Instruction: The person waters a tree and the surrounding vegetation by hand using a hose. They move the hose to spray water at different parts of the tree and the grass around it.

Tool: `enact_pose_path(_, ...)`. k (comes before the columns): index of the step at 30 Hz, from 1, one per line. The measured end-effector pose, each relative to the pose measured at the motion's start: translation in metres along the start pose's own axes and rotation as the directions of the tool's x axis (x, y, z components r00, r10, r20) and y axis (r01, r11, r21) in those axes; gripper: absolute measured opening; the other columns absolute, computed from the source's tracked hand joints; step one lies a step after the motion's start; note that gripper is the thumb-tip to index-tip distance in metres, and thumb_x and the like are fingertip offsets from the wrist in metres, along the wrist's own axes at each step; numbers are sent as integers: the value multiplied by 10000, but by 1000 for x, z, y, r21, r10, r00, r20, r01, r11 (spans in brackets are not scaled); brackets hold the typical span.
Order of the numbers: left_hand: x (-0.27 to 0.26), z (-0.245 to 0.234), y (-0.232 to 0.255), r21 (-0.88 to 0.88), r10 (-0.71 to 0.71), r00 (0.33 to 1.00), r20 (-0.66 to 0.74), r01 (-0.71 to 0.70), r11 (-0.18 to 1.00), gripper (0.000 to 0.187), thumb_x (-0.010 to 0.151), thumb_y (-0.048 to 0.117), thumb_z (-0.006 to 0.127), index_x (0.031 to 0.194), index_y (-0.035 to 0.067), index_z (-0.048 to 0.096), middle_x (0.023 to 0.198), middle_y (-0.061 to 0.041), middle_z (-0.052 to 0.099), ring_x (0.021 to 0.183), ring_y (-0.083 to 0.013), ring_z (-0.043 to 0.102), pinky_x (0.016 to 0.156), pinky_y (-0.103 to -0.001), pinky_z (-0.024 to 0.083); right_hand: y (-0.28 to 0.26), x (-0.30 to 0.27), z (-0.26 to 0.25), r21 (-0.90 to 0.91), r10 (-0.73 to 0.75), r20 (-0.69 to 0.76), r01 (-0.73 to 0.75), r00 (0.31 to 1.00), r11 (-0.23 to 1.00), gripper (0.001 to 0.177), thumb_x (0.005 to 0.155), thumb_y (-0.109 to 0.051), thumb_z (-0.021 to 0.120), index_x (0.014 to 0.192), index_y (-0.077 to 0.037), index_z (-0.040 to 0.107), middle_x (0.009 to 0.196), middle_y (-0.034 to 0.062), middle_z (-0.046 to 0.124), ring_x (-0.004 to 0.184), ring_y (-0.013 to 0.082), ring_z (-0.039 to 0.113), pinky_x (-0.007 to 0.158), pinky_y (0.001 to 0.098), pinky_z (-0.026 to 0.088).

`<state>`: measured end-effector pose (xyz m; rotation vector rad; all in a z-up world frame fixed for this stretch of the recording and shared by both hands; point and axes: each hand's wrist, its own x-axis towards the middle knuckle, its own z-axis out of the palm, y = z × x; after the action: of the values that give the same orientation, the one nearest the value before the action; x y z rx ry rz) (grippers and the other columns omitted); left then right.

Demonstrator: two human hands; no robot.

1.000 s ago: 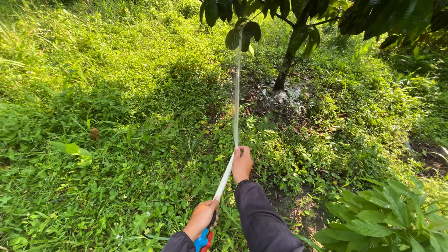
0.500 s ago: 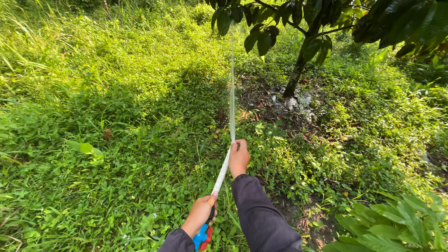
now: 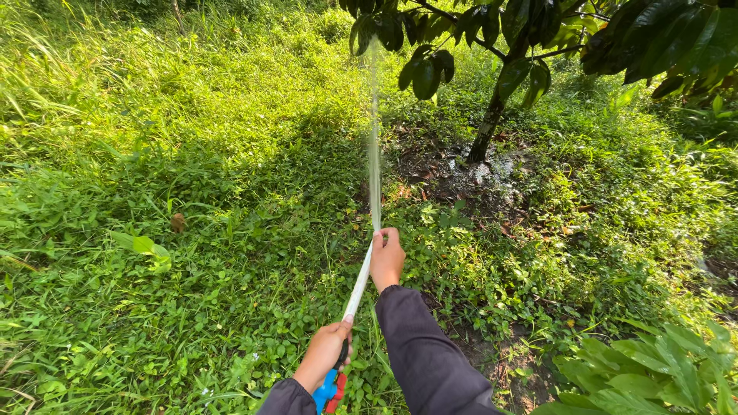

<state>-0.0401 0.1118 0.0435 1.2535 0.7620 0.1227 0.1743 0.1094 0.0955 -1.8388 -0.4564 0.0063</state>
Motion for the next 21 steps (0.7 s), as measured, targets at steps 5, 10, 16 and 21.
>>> enact_pose_path(5, -5, -4, 13, 1, 2, 1000, -21, -2, 1000, 444, 1024, 464, 497, 824, 73, 565, 642, -37, 573, 504, -148, 547, 468, -310, 428, -14, 6, 7, 13, -81, -54, 82, 995, 997, 164, 1008, -261, 604, 1061, -107, 607, 739, 86, 686, 628, 239, 664, 596, 413, 511)
enact_pose_path(10, -1, -4, 25, -43, 63, 998, -4, -63, 997, 419, 1026, 444, 509, 829, 79, 567, 649, -40, 582, 510, -144, 555, 462, -303, 428, -43, 11, -3, 40, -144, -83, 147, 986, 988, 155, 1005, -251, 611, 1056, -106, 601, 732, 72, 700, 621, 225, 678, 599, 404, 521)
enact_pose_path(16, 5, 14, 35, -31, 141, 989, 45, -140, 990, 452, 1036, 457, 509, 806, 71, 557, 633, -22, 556, 490, -132, 536, 443, -300, 436, -51, 22, -28, -5, -173, -129, 173, 977, 985, 160, 1008, -252, 606, 1064, -102, 599, 734, 90, 702, 630, 235, 687, 605, 412, 524)
enact_pose_path(21, 13, 40, 34, 21, 89, 995, 53, -90, 996, 437, 1026, 455, 523, 819, 77, 594, 628, -29, 569, 482, -143, 562, 438, -309, 434, -23, 35, -55, -65, -141, -202, 131, 969, 989, 161, 1011, -273, 606, 1050, -117, 619, 781, 95, 721, 669, 258, 712, 627, 419, 532)
